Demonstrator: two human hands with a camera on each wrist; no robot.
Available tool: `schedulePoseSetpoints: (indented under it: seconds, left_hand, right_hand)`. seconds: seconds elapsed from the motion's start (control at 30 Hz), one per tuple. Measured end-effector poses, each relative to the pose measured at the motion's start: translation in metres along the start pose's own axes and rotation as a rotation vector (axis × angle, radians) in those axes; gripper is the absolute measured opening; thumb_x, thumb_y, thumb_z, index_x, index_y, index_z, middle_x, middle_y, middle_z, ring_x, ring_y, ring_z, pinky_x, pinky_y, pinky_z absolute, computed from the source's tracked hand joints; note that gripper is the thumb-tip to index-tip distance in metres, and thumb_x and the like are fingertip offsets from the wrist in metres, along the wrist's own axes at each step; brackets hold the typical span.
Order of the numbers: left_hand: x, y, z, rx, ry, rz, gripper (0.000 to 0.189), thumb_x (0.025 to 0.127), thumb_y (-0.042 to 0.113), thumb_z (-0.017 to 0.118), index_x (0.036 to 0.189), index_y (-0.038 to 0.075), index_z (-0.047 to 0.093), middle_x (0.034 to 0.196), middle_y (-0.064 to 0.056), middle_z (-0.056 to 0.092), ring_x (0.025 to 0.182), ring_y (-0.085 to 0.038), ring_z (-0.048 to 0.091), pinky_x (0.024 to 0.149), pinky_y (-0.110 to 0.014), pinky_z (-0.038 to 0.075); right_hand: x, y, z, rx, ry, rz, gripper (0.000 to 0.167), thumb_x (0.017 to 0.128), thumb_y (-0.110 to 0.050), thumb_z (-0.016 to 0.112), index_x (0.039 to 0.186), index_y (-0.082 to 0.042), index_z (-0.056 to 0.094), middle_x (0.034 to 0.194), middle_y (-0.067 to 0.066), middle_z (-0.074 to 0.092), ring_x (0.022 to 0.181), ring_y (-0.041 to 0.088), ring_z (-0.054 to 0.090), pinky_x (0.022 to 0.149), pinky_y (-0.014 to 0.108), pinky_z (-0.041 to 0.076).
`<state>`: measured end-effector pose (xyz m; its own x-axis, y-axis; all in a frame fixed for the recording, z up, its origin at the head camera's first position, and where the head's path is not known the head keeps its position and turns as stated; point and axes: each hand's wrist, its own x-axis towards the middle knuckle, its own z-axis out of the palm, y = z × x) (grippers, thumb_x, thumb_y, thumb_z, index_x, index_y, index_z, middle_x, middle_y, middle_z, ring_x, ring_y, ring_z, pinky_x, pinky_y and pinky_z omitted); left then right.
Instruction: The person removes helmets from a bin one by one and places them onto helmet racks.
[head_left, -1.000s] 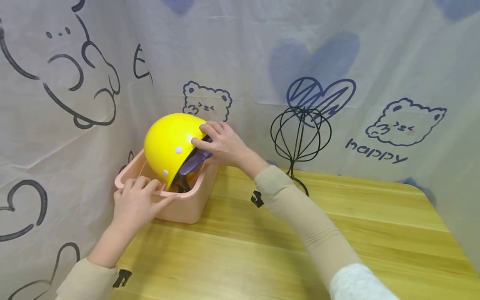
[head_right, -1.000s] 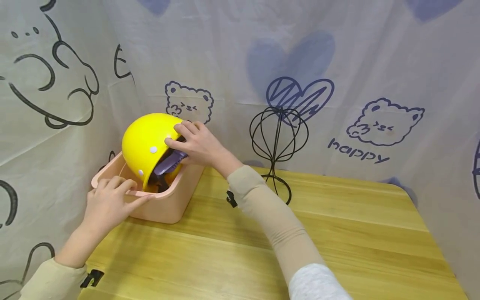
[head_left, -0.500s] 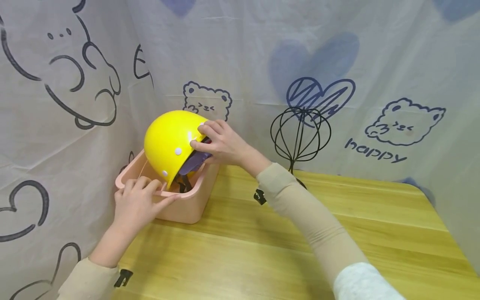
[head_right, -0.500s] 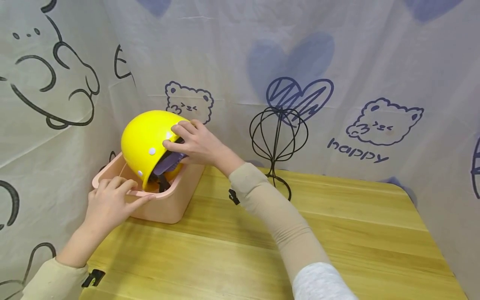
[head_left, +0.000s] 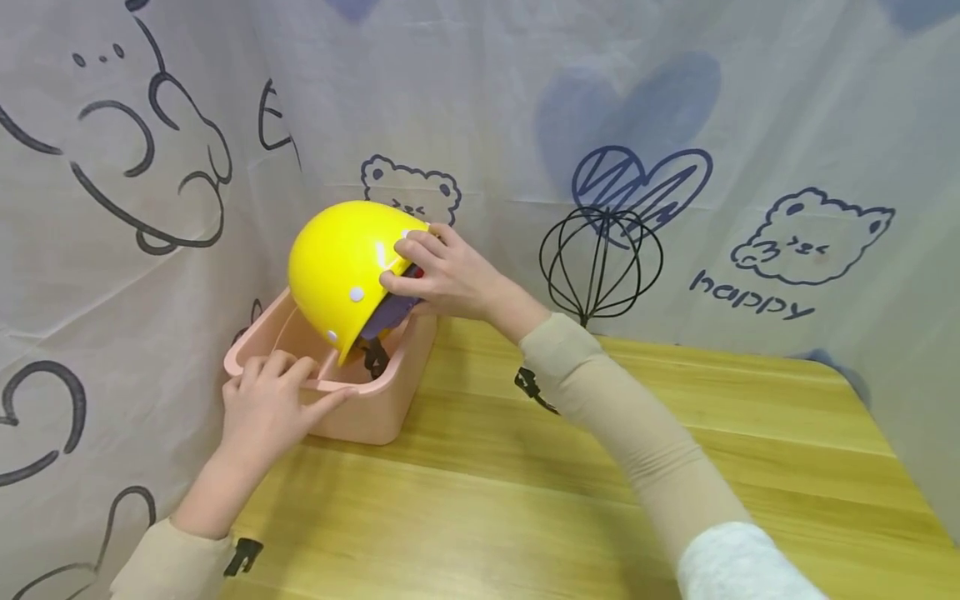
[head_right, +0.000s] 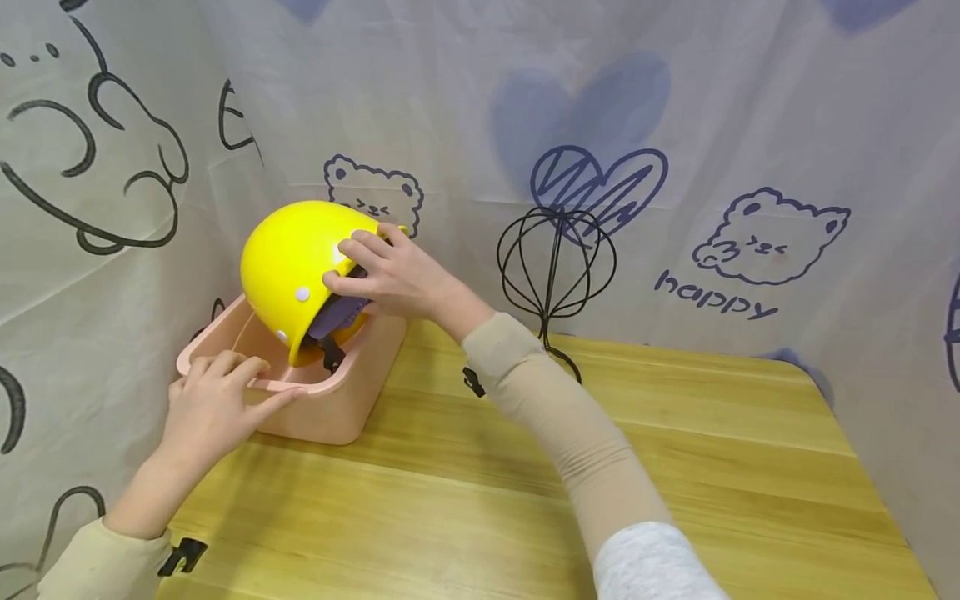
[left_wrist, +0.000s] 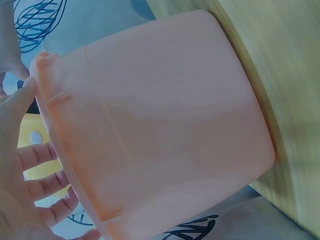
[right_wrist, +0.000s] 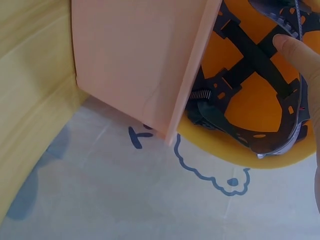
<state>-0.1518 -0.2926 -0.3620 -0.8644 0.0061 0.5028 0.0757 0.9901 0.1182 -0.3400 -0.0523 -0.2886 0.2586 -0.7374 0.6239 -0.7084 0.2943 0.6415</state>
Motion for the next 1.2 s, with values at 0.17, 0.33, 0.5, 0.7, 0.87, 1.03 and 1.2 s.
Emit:
schedulePoseSetpoints:
  seconds: [0.17,0.33,0.5,0.7,0.87,1.03,1.2]
  left_hand:
    - [0.003,0.002,-0.004,-0.005,-0.040,-0.011,0.053,0.076,0.063,0.071,0.093,0.013,0.064,0.098,-0.012,0.059,0.097,-0.042,0.050,0.072,-0.069,0.042]
    - [0.005,0.003,-0.007,-0.004,-0.068,-0.017,0.055,0.078,0.064,0.069,0.095,0.012,0.063,0.101,-0.013,0.059,0.099,-0.044,0.050,0.073,-0.070,0.041]
    - [0.006,0.003,-0.009,0.002,-0.091,-0.020,0.058,0.079,0.066,0.067,0.097,0.011,0.063,0.102,-0.014,0.058,0.100,-0.045,0.049,0.072,-0.071,0.040]
    - [0.005,0.004,-0.010,0.006,-0.107,-0.024,0.058,0.079,0.066,0.067,0.097,0.010,0.062,0.102,-0.016,0.057,0.101,-0.048,0.048,0.072,-0.071,0.040]
    - [0.004,0.003,-0.010,0.004,-0.108,-0.026,0.058,0.078,0.065,0.068,0.096,0.010,0.062,0.101,-0.016,0.056,0.101,-0.050,0.047,0.071,-0.071,0.041]
    - [0.003,0.003,-0.009,-0.003,-0.098,-0.022,0.058,0.078,0.064,0.069,0.096,0.009,0.061,0.101,-0.016,0.056,0.099,-0.050,0.047,0.069,-0.069,0.041]
    - [0.003,0.003,-0.009,0.002,-0.101,-0.025,0.058,0.079,0.064,0.068,0.096,0.009,0.061,0.101,-0.017,0.056,0.100,-0.050,0.047,0.068,-0.067,0.041]
  right_hand:
    - [0.000,0.005,-0.007,0.001,0.003,-0.007,0.050,0.086,-0.053,0.067,0.121,-0.031,0.039,0.115,0.010,0.052,0.108,0.027,0.050,0.090,0.044,0.045]
    - [0.001,0.010,-0.012,-0.036,0.016,-0.006,0.047,0.087,-0.054,0.065,0.120,-0.030,0.041,0.113,0.010,0.051,0.106,0.027,0.050,0.089,0.044,0.045]
    - [-0.001,0.013,-0.016,-0.063,0.055,-0.005,0.041,0.089,-0.049,0.064,0.118,-0.030,0.041,0.111,0.010,0.051,0.103,0.026,0.050,0.086,0.043,0.045]
    - [-0.004,0.016,-0.020,-0.088,0.058,-0.002,0.036,0.091,-0.043,0.063,0.116,-0.030,0.041,0.110,0.010,0.051,0.104,0.026,0.051,0.086,0.043,0.046]
    - [-0.004,0.019,-0.025,-0.097,0.063,-0.007,0.028,0.093,-0.039,0.059,0.115,-0.029,0.043,0.109,0.010,0.053,0.104,0.027,0.052,0.085,0.043,0.046]
    - [-0.005,0.024,-0.030,-0.098,0.088,-0.009,0.028,0.093,-0.036,0.060,0.114,-0.029,0.044,0.109,0.011,0.053,0.103,0.027,0.052,0.085,0.044,0.047]
    - [-0.005,0.030,-0.036,-0.122,0.117,-0.020,0.030,0.093,-0.034,0.061,0.116,-0.029,0.042,0.108,0.011,0.052,0.102,0.028,0.052,0.084,0.044,0.047]
